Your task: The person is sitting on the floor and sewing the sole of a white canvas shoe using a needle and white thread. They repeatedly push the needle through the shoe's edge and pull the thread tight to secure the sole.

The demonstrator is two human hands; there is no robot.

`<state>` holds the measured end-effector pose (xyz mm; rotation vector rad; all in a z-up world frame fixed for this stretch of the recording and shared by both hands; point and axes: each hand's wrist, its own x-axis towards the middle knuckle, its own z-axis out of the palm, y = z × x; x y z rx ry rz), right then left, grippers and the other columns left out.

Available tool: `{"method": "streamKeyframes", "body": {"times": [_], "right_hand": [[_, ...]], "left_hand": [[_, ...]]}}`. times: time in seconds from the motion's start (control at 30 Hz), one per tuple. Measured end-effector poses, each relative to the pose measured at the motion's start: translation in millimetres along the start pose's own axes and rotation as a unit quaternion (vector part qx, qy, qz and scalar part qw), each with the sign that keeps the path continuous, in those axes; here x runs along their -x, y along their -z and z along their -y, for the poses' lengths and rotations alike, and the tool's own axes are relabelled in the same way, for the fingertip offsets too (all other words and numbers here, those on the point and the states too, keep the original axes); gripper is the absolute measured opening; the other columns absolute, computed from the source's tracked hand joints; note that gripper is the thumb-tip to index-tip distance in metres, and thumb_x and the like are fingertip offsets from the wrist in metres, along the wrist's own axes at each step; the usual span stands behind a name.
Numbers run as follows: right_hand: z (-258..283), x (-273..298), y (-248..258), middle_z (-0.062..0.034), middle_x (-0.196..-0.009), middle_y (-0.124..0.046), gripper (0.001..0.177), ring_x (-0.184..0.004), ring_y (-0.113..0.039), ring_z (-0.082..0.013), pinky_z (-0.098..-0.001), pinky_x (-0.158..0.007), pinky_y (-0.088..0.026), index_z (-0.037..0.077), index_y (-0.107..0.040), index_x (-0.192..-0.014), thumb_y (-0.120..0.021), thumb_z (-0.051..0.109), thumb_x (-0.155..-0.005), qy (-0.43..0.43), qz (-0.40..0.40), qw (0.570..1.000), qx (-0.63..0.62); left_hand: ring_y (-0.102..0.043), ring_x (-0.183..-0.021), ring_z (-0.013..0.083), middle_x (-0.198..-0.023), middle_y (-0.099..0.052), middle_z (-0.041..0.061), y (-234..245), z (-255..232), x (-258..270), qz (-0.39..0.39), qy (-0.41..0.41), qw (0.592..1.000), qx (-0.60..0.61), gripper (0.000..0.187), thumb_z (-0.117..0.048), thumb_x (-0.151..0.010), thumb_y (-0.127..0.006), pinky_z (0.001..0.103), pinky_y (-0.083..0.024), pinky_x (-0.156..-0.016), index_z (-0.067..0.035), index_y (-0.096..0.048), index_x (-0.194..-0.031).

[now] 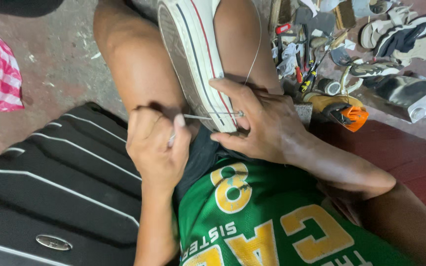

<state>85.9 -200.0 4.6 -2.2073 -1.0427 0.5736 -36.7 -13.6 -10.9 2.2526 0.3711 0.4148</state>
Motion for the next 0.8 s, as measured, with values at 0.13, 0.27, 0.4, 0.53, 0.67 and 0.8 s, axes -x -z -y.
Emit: {"method": "streamKeyframes", "body": {"times": [0.13, 0.27, 0.4, 0.53, 0.67, 0.8], "right_hand": [[-9.8, 4.7, 17.1, -0.0013, -0.061, -0.056, 0.077, -0.054, -0.062, -0.0133, -0.0323, -0.051, -0.051, 0.009, -0.048, -0.140, -0.085, 0.040, -0.080, -0.089, 0.084, 0.991, -0.061], [-21.1, 0.2, 33.3, -0.0024, -0.070, -0.061, 0.026, -0.056, -0.059, -0.0120, -0.0315, -0.051, -0.047, 0.012, -0.060, -0.103, -0.078, 0.027, -0.092, -0.041, 0.070, 0.996, -0.046], [-17.7, 1.5, 43.2, -0.0126, -0.100, -0.063, 0.020, -0.081, -0.058, -0.0153, -0.0291, -0.073, -0.049, 0.008, -0.052, -0.092, -0.056, 0.017, -0.109, 0.032, 0.001, 0.970, -0.243], [-10.2, -4.5, 27.2, -0.0076, -0.095, -0.066, 0.026, -0.064, -0.049, -0.0063, -0.0265, -0.070, -0.050, 0.007, -0.049, -0.087, -0.047, 0.021, -0.108, 0.004, -0.009, 0.873, -0.487], [-5.0, -6.7, 3.8, 0.0014, -0.078, -0.053, 0.027, -0.061, -0.044, -0.0047, -0.0250, -0.065, -0.045, 0.007, -0.046, -0.090, -0.049, 0.020, -0.113, -0.045, 0.032, 0.818, -0.573], [-5.1, -6.3, -6.1, -0.0009, -0.080, -0.052, 0.026, -0.069, -0.046, -0.0081, -0.0259, -0.064, -0.043, 0.004, -0.048, -0.091, -0.051, 0.018, -0.112, -0.025, 0.002, 0.951, -0.307]], "left_hand": [[-0.061, -0.077, 0.0177, -0.090, -0.067, 0.010, 6.5, -7.3, 7.4, -0.006, 0.228, 0.872, 0.433, 0.023, -0.018, -0.101, -0.064, 0.031, -0.048, -0.068, -0.005, -0.058, -0.084], [-0.060, -0.078, 0.0174, -0.093, -0.060, 0.008, 6.6, -12.1, 8.4, 0.079, 0.144, 0.973, 0.162, 0.012, -0.006, -0.095, -0.073, 0.034, -0.051, -0.071, -0.003, -0.066, -0.104], [-0.057, -0.083, 0.0294, -0.090, -0.059, 0.010, -2.4, -16.1, -0.1, 0.097, 0.023, 0.995, -0.011, 0.027, -0.016, -0.087, -0.086, 0.041, -0.048, -0.072, -0.003, -0.067, -0.100], [-0.056, -0.085, 0.0332, -0.091, -0.058, 0.012, -3.3, -12.8, -11.8, 0.108, -0.020, 0.994, -0.027, 0.030, -0.022, -0.085, -0.087, 0.043, -0.047, -0.073, -0.005, -0.064, -0.092], [-0.054, -0.081, 0.0334, -0.084, -0.054, 0.011, -2.6, -8.4, -14.4, 0.119, -0.037, 0.992, -0.034, 0.034, -0.025, -0.082, -0.088, 0.044, -0.046, -0.071, -0.006, -0.061, -0.083], [-0.051, -0.073, 0.0316, -0.076, -0.050, 0.009, -5.8, -5.7, -12.8, 0.103, -0.031, 0.994, -0.030, 0.040, -0.027, -0.079, -0.091, 0.043, -0.044, -0.065, -0.006, -0.057, -0.074]]}}
